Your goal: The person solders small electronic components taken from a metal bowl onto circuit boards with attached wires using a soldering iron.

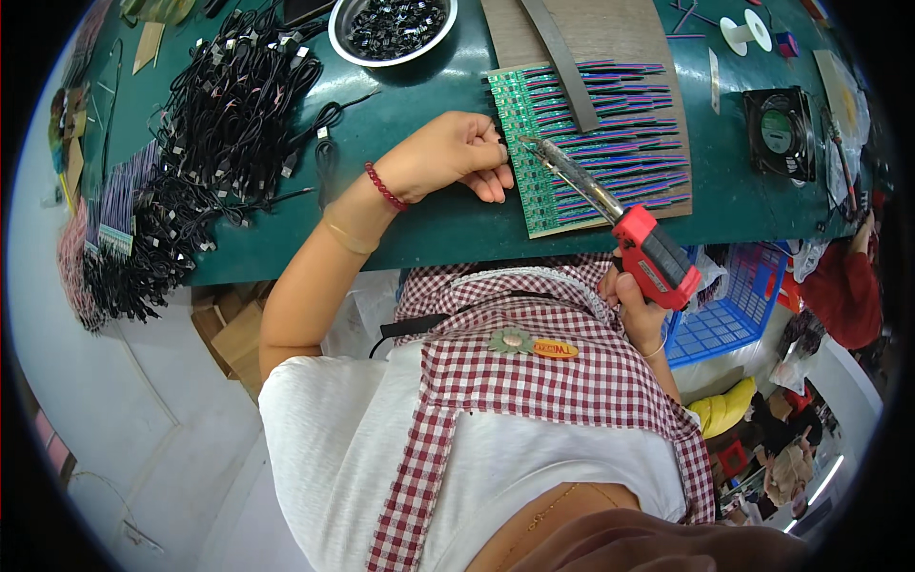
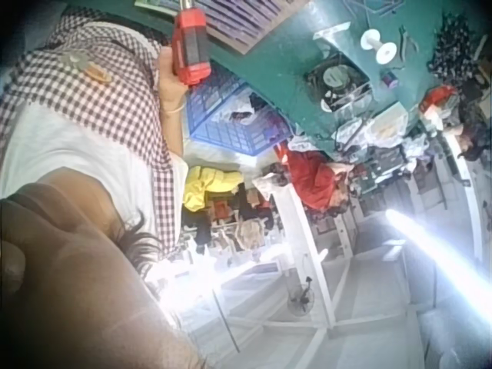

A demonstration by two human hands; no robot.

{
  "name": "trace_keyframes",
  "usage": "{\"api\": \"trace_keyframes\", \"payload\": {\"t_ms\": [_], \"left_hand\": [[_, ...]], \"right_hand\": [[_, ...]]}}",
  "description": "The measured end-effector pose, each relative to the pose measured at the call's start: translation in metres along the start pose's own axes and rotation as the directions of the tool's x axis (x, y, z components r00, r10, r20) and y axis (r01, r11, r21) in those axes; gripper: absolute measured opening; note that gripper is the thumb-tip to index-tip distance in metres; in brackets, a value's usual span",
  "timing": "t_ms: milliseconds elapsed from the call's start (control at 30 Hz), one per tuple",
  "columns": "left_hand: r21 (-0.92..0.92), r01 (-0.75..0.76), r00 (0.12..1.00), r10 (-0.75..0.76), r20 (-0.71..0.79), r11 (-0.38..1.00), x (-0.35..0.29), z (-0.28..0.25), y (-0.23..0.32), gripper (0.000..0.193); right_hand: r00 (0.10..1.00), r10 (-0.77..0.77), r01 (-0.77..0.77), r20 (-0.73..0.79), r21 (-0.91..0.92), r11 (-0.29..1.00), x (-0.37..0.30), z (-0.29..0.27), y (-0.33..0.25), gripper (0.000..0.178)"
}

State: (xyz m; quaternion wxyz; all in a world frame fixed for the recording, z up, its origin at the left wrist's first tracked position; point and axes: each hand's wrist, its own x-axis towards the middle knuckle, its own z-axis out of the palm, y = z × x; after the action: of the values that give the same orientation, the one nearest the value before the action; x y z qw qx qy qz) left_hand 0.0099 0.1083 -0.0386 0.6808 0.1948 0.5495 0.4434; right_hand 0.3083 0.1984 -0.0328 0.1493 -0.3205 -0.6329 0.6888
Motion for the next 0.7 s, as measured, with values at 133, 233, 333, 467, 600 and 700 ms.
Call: {"api": "trace_keyframes", "payload": {"t_ms": [133,233,333,467,600,700], "left_hand": [[-0.012,-0.009,1.000,0.009,-0.007,1.000,0.001,0.001,-0.003,0.015],[-0.010,-0.023,1.000,0.022,-0.012,1.000,0.002,0.002,-0.006,0.014],[-0.001,-0.034,0.999,0.034,-0.021,0.999,0.001,0.002,-0.006,0.013],[-0.035,-0.036,0.999,0.035,-0.024,0.999,0.000,0.002,-0.008,0.011],[-0.027,-0.043,0.998,0.042,-0.037,0.999,0.001,0.003,-0.009,0.011],[-0.015,-0.038,0.998,0.037,-0.055,0.999,0.000,0.004,-0.009,0.011]], "right_hand": [[1.000,-0.004,0.005,0.031,-0.024,1.000,-0.001,-0.001,0.004,0.034],[1.000,-0.002,0.003,0.016,-0.028,1.000,-0.003,-0.001,0.006,0.035],[0.999,-0.012,0.015,0.035,-0.061,0.998,-0.004,-0.006,0.013,0.034],[0.999,-0.025,0.029,0.037,-0.089,0.996,-0.006,-0.007,0.014,0.033],[0.999,0.046,-0.046,0.003,0.042,0.998,-0.007,-0.007,0.014,0.007],[0.999,0.046,-0.046,0.016,0.028,0.999,-0.006,-0.008,0.013,0.007]]}}
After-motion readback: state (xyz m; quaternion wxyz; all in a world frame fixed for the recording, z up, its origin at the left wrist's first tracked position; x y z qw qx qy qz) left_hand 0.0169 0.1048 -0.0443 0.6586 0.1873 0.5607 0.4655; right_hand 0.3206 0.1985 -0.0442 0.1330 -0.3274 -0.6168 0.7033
